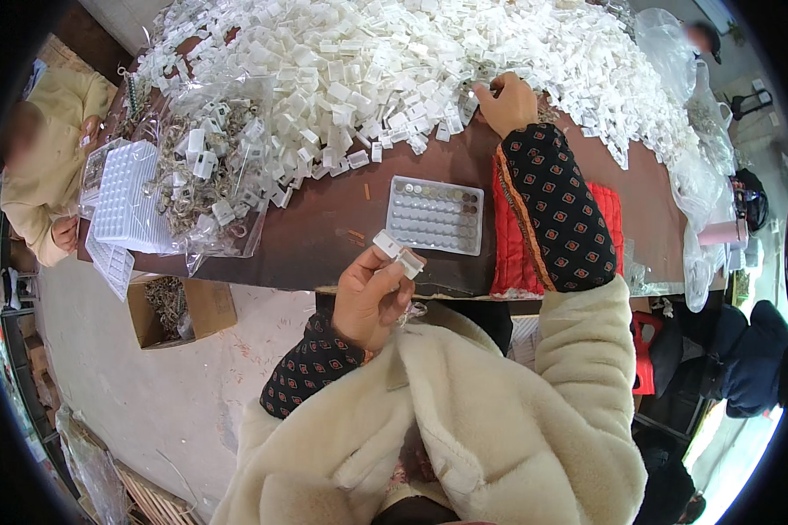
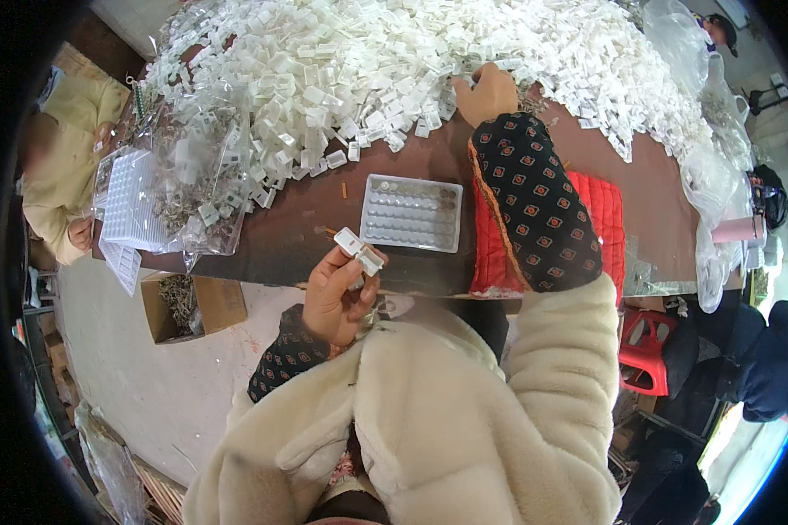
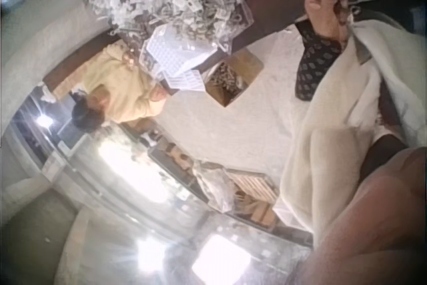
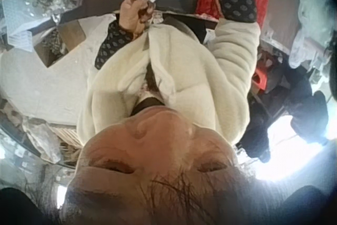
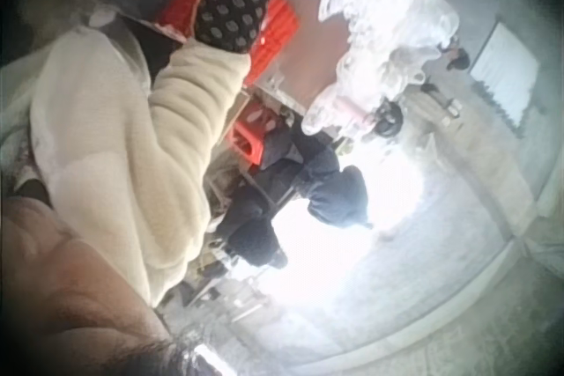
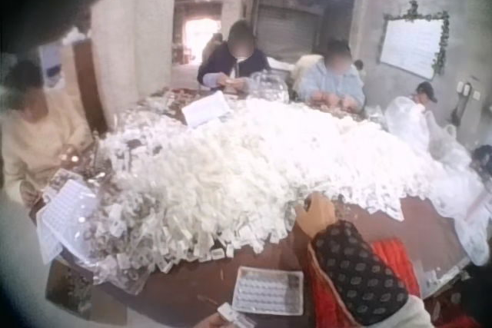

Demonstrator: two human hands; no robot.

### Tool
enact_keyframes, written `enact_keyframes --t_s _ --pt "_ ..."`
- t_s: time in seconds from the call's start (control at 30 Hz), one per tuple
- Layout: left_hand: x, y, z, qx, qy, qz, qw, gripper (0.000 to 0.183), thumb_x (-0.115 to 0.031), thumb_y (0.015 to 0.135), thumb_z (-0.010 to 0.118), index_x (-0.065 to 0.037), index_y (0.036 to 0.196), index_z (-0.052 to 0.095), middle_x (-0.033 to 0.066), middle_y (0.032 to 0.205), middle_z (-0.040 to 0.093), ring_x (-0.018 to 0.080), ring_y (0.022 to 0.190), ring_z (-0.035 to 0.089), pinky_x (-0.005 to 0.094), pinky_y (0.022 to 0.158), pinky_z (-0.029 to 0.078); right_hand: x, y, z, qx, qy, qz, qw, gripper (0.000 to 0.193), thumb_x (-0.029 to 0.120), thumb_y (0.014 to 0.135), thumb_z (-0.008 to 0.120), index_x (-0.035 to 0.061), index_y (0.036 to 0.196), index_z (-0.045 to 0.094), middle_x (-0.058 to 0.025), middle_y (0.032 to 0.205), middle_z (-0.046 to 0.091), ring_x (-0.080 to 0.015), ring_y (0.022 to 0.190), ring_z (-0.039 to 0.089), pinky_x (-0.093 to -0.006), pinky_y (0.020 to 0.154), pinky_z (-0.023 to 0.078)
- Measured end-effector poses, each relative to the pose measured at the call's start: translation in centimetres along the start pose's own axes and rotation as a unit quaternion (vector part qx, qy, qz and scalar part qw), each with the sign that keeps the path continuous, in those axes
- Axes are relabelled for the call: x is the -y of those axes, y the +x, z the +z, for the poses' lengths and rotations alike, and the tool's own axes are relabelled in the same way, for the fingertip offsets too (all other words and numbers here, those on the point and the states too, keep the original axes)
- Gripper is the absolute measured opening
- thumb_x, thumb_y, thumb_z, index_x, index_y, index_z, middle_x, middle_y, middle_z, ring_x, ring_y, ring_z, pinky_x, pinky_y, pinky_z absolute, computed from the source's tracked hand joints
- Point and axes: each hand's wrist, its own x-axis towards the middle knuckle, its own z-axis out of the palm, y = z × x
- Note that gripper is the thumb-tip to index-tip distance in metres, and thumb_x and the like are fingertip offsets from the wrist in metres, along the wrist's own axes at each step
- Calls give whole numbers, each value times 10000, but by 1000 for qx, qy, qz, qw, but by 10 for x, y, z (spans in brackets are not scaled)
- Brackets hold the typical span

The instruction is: The person assembles small electronic components by inserting pins into white plastic housings and soldering them in place. They repeatedly pick components from a tray, align them, and use a soldering iron to secure the connections, then place the finished units on the table.

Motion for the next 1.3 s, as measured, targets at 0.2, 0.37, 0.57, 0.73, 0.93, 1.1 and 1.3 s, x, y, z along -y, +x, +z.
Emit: enact_keyframes --t_s 0.2,0.37,0.57,0.73,0.93,1.1,1.3 --pt "0 3 -2 1 -15 3 1000 207 -138 973 572 -25 1146 581 70 1024 627 79 653 522 177 404 299 8 4 -36 72 122 66 988 285 239 819 713 -17 943 703 -121 784 728 -239 773 706 -347 742 555" --pt "2 3 0 21 -32 12 999 207 -101 968 592 -36 1164 599 51 996 656 67 667 542 174 434 319 10 -22 -88 135 384 129 904 168 97 905 671 -19 1025 647 -68 874 701 -112 773 677 -239 662 537" --pt "4 -3 -2 34 -46 13 998 282 -96 967 612 -30 1241 594 45 987 667 60 679 531 170 440 315 1 -91 -112 188 434 166 866 145 -1 951 558 -38 1080 611 -92 916 672 -160 800 683 -262 658 564" --pt "8 -7 -2 49 -39 10 998 283 -102 975 601 -19 1246 589 57 1000 660 68 675 507 171 437 314 -19 -129 -112 213 412 225 857 157 14 935 530 -42 1042 631 -106 878 694 -166 818 697 -272 676 562" --pt "10 -9 0 53 -27 11 998 280 -114 980 595 -6 1238 588 68 1002 656 74 674 502 175 433 312 -19 -141 -102 181 170 93 964 204 155 883 606 17 1023 663 -150 865 715 -254 801 708 -368 737 540" --pt "10 -10 -1 55 -24 20 998 275 -108 981 591 2 1233 587 77 1003 651 76 670 501 174 432 309 -8 -143 -88 81 20 84 993 271 219 865 682 77 1092 640 -143 930 713 -328 837 692 -427 741 540" --pt "11 -8 -3 57 -26 15 998 276 -100 983 585 9 1236 582 80 998 647 82 682 509 177 432 311 -15 -139 -77 108 27 79 991 295 216 832 726 133 1104 647 -142 991 708 -337 880 684 -450 755 538"
